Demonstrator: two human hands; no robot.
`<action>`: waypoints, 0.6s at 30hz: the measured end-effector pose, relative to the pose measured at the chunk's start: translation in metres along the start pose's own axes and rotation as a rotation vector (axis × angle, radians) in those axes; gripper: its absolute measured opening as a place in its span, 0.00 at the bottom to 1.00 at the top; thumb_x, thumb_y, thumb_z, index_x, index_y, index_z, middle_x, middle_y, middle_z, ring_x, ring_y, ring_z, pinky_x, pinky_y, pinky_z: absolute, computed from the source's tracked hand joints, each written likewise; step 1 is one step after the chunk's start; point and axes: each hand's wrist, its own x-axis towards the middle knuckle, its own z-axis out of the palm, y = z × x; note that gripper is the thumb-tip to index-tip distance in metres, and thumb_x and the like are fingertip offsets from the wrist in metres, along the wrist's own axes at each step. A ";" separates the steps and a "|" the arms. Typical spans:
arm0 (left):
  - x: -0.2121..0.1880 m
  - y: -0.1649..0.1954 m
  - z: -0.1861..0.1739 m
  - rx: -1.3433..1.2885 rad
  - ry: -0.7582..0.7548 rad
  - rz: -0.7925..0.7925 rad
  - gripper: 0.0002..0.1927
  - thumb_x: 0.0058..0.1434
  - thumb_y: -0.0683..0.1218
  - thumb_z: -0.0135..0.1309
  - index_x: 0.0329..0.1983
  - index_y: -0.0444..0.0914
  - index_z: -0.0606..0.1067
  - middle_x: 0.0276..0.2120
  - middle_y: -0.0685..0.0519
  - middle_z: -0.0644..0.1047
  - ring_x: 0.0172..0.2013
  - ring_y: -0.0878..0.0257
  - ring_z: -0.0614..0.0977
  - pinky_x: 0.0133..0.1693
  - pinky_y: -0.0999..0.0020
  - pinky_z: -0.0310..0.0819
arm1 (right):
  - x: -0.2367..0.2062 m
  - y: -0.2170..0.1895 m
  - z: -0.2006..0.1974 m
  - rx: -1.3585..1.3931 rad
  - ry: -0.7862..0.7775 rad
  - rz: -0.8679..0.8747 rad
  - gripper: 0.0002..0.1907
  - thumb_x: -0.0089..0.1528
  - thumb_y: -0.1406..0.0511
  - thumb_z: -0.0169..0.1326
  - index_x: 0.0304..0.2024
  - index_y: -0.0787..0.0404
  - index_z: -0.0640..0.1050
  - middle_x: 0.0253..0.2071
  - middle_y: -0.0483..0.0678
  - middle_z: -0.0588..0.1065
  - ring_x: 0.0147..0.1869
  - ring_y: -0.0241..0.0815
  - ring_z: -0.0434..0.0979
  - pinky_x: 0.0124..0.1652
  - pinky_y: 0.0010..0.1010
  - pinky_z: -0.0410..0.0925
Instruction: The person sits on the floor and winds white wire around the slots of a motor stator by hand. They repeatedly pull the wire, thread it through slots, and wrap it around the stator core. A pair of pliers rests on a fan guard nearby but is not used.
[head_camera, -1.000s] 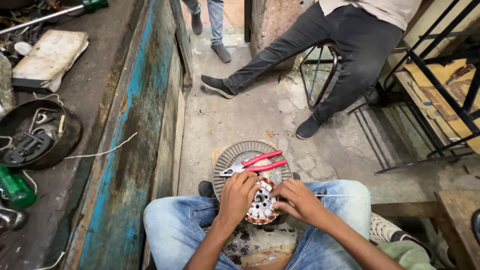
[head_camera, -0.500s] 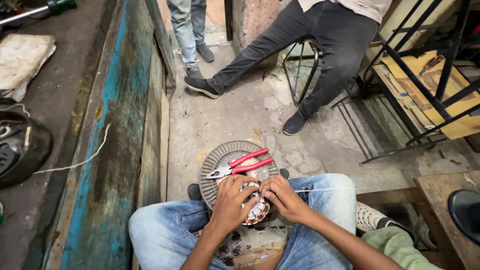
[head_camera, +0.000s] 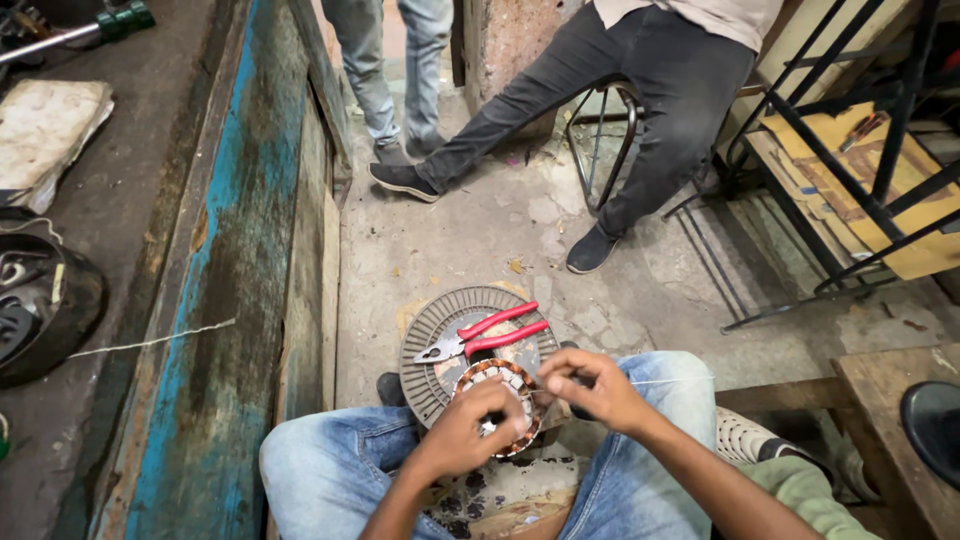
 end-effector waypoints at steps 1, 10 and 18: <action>-0.002 -0.004 -0.003 -0.034 -0.042 0.010 0.09 0.65 0.45 0.58 0.32 0.35 0.75 0.31 0.51 0.78 0.36 0.59 0.80 0.42 0.64 0.73 | 0.001 -0.002 -0.007 0.159 0.068 0.001 0.11 0.68 0.65 0.56 0.47 0.68 0.79 0.34 0.43 0.77 0.39 0.35 0.76 0.43 0.29 0.69; -0.003 -0.024 0.002 -0.763 -0.021 -0.281 0.12 0.65 0.49 0.54 0.41 0.35 0.77 0.23 0.56 0.73 0.25 0.69 0.74 0.31 0.71 0.71 | -0.006 -0.013 0.028 -0.763 0.005 -0.401 0.22 0.57 0.61 0.65 0.50 0.65 0.79 0.47 0.53 0.77 0.53 0.48 0.76 0.51 0.36 0.69; -0.007 -0.018 -0.022 -0.864 0.036 -0.141 0.22 0.68 0.50 0.55 0.55 0.28 0.74 0.24 0.54 0.73 0.25 0.67 0.75 0.31 0.71 0.69 | -0.006 -0.016 0.054 -0.735 0.008 -0.436 0.18 0.61 0.64 0.64 0.51 0.62 0.77 0.50 0.52 0.77 0.58 0.50 0.77 0.56 0.40 0.71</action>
